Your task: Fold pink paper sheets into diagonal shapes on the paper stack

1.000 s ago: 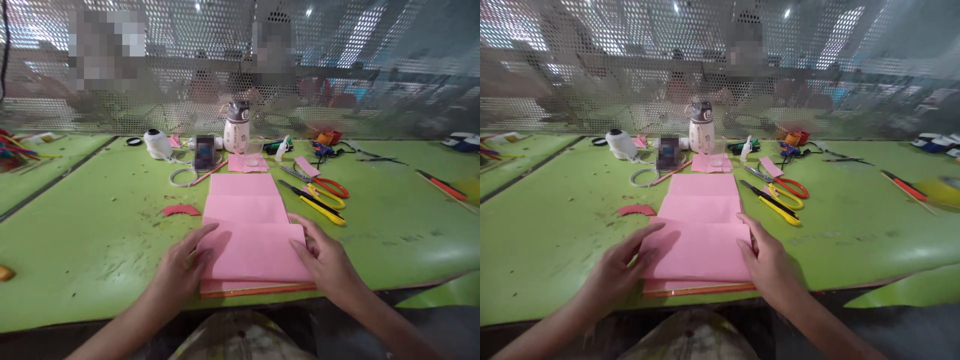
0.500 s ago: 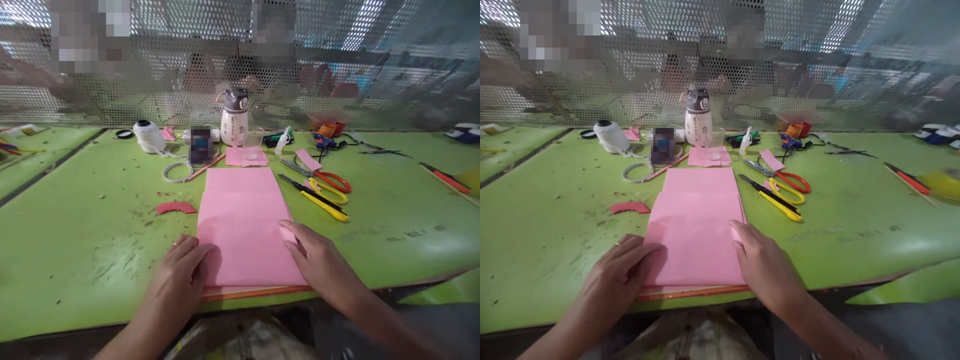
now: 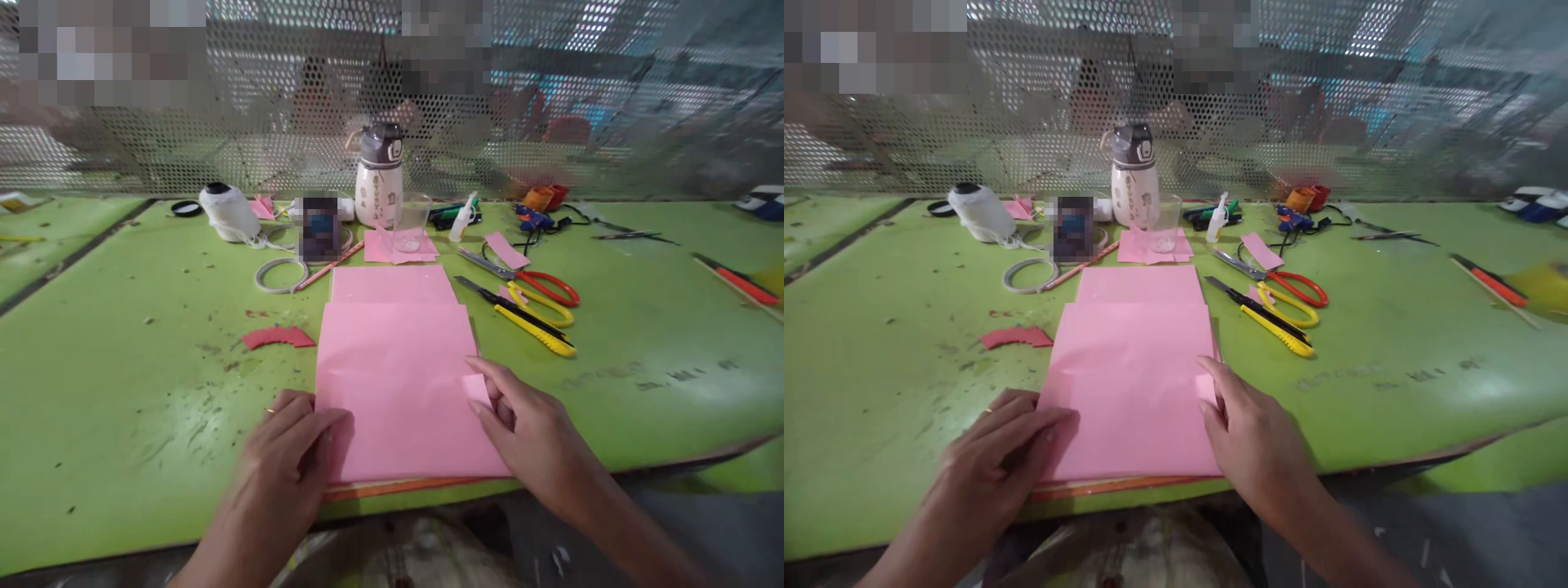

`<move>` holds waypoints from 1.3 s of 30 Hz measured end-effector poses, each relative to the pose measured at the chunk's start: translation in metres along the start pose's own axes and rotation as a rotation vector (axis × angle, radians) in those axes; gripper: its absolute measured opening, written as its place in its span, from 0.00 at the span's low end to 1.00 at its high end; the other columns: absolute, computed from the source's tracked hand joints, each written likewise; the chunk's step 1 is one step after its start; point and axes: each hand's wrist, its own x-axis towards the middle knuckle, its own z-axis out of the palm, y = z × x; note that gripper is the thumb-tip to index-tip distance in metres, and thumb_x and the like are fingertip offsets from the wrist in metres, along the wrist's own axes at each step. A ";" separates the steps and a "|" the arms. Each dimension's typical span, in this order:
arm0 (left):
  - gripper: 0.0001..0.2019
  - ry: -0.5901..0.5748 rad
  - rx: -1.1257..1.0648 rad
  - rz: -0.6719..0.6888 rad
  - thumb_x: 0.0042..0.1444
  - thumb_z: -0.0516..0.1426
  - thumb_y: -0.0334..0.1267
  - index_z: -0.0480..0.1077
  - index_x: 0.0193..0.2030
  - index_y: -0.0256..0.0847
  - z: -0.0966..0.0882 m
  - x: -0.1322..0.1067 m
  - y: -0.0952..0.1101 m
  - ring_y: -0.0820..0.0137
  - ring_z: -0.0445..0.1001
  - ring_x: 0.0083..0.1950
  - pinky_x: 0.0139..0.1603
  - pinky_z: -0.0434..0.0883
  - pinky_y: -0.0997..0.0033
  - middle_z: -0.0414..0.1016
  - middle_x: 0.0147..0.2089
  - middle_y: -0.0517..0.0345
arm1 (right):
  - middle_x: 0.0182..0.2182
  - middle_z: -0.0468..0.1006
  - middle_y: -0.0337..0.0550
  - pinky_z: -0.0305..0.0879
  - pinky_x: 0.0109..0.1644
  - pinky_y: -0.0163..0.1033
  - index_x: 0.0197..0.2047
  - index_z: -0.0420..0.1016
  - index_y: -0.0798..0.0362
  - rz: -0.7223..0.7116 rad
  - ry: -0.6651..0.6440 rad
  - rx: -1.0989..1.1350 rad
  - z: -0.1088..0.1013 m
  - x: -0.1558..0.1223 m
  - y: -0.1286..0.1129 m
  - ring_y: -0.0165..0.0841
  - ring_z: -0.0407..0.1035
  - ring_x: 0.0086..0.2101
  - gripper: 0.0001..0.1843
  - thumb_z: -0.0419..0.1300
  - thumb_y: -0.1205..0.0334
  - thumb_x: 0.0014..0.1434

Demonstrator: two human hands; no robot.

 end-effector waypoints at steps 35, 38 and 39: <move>0.17 -0.106 0.432 0.190 0.62 0.49 0.24 0.72 0.53 0.37 -0.010 0.004 0.009 0.46 0.57 0.70 0.57 0.72 0.45 0.61 0.68 0.38 | 0.26 0.73 0.36 0.62 0.29 0.35 0.58 0.73 0.48 0.087 -0.149 0.128 -0.009 0.009 0.003 0.32 0.67 0.25 0.21 0.57 0.59 0.62; 0.20 -0.250 0.300 0.437 0.64 0.46 0.23 0.68 0.57 0.37 -0.015 0.014 0.015 0.56 0.66 0.67 0.61 0.72 0.54 0.71 0.62 0.43 | 0.27 0.75 0.38 0.62 0.29 0.35 0.58 0.74 0.50 0.064 -0.146 0.119 -0.009 0.010 0.003 0.32 0.68 0.26 0.21 0.56 0.60 0.62; 0.20 -0.300 0.259 0.496 0.64 0.45 0.24 0.68 0.58 0.36 -0.016 0.016 0.018 0.58 0.70 0.63 0.59 0.74 0.58 0.75 0.58 0.44 | 0.27 0.75 0.38 0.62 0.29 0.35 0.57 0.75 0.50 0.060 -0.145 0.112 -0.010 0.011 0.003 0.32 0.68 0.27 0.21 0.56 0.61 0.62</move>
